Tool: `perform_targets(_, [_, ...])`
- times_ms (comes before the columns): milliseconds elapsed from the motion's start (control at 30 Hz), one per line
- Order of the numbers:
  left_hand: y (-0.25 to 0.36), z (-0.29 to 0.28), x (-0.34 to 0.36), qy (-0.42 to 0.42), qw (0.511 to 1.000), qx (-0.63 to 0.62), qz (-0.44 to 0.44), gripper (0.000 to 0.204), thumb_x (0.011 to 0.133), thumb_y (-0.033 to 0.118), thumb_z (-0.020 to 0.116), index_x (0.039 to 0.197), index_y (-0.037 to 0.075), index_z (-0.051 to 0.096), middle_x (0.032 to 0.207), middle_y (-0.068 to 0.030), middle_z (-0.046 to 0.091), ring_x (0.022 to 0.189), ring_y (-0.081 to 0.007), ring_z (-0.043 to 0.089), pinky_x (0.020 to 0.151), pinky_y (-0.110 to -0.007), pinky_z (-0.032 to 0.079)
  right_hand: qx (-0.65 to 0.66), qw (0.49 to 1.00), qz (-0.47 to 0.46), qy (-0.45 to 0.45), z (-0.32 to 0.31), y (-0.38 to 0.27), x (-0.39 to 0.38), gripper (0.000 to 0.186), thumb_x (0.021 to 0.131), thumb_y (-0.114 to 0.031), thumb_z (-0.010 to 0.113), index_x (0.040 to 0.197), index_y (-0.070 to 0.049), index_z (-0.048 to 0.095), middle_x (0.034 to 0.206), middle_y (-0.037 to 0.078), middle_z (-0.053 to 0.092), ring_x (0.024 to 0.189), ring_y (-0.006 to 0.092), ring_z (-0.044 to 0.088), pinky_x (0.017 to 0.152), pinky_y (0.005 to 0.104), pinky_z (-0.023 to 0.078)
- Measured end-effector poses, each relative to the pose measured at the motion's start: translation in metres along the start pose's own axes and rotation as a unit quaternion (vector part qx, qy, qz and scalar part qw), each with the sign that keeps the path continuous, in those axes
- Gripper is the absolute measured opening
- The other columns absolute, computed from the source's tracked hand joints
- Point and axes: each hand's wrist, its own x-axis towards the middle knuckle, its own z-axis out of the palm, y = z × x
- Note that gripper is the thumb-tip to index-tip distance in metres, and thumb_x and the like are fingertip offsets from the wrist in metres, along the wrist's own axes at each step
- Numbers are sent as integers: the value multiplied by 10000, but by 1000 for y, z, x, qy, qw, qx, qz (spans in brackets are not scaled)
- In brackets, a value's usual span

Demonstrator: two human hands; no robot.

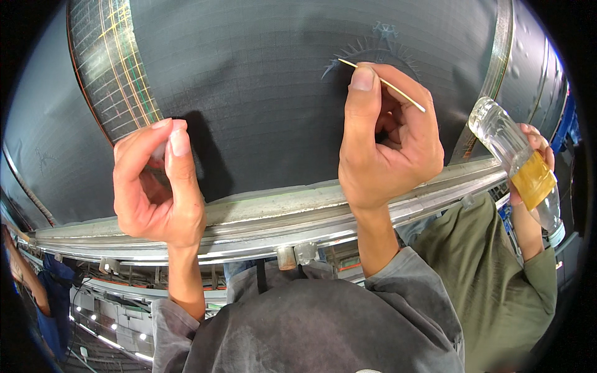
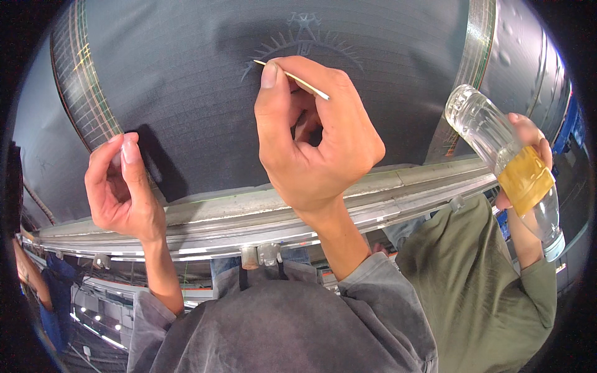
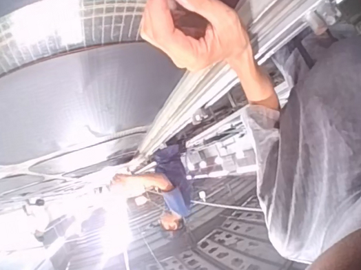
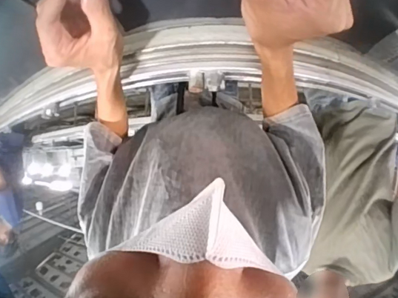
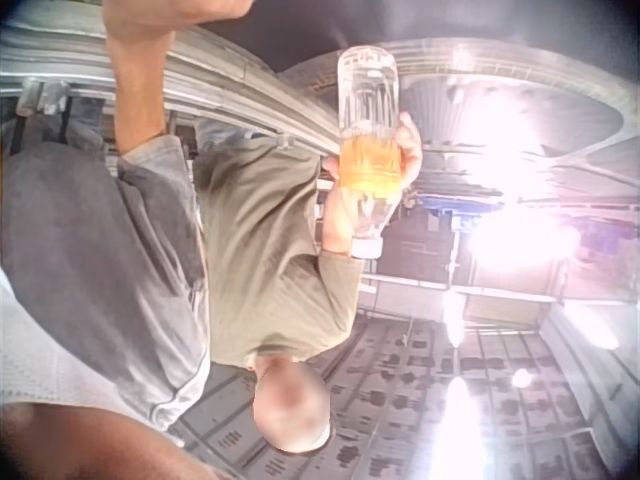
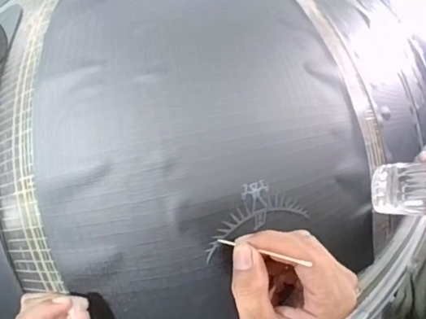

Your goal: The person applies a large black film sheet to a curved metal structure, smoothing it into place. They then use a small stick to apply a light-colored substance to a pre-marked design on the film, creating a detailed pattern.

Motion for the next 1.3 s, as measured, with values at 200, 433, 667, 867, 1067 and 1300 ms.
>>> perform_targets(200, [-1, -1, -1, -4, 1000, 9, 2, 162, 915, -63, 662, 1075, -48, 645, 970, -135, 694, 854, -131, 645, 772, -226, 500, -14, 1000, -9, -13, -2, -1, 2, 106, 803, 43, 739, 883, -22, 717, 716, 18, 664, 495, 19, 523, 402, 183, 303])
perform_targets(433, [2, 3, 1, -2, 1000, 0, 4, 162, 914, -70, 660, 1074, -52, 643, 972, -139, 692, 855, -140, 648, 775, -231, 503, -8, 1000, -18, -4, -3, 1, 4, 106, 802, 50, 735, 879, -21, 718, 725, 18, 667, 497, 16, 522, 400, 183, 301])
perform_targets(667, [1, 3, 1, -6, 1000, -3, 11, 160, 917, -64, 660, 1075, -50, 642, 970, -146, 692, 858, -144, 646, 775, -235, 505, -17, 1000, 8, -19, -5, -2, 5, 102, 801, 51, 738, 876, -16, 720, 735, 20, 680, 495, 15, 517, 401, 182, 303])
perform_targets(867, [3, 4, 3, 1, 1000, -4, 18, 177, 900, -63, 677, 1072, -33, 645, 953, -134, 700, 833, -139, 628, 728, -229, 474, -4, 1000, 13, -21, -4, -5, 6, 109, 799, 50, 745, 883, -16, 724, 730, 22, 687, 493, 12, 521, 400, 177, 304])
perform_targets(1067, [3, 3, 2, -10, 1000, 3, 13, 169, 917, -56, 664, 1084, -46, 639, 970, -151, 691, 858, -148, 645, 776, -234, 504, 44, 998, 45, 10, -3, -1, 3, 100, 804, 37, 749, 880, -23, 721, 701, 12, 679, 510, 6, 547, 402, 166, 303])
perform_targets(1300, [2, 3, 2, -6, 1000, -4, 18, 173, 918, -60, 661, 1090, -46, 639, 977, -154, 692, 858, -147, 647, 773, -233, 503, 4, 1000, 12, -7, -4, -1, 5, 80, 811, 31, 740, 867, -24, 724, 723, 12, 684, 520, 10, 555, 401, 169, 306])
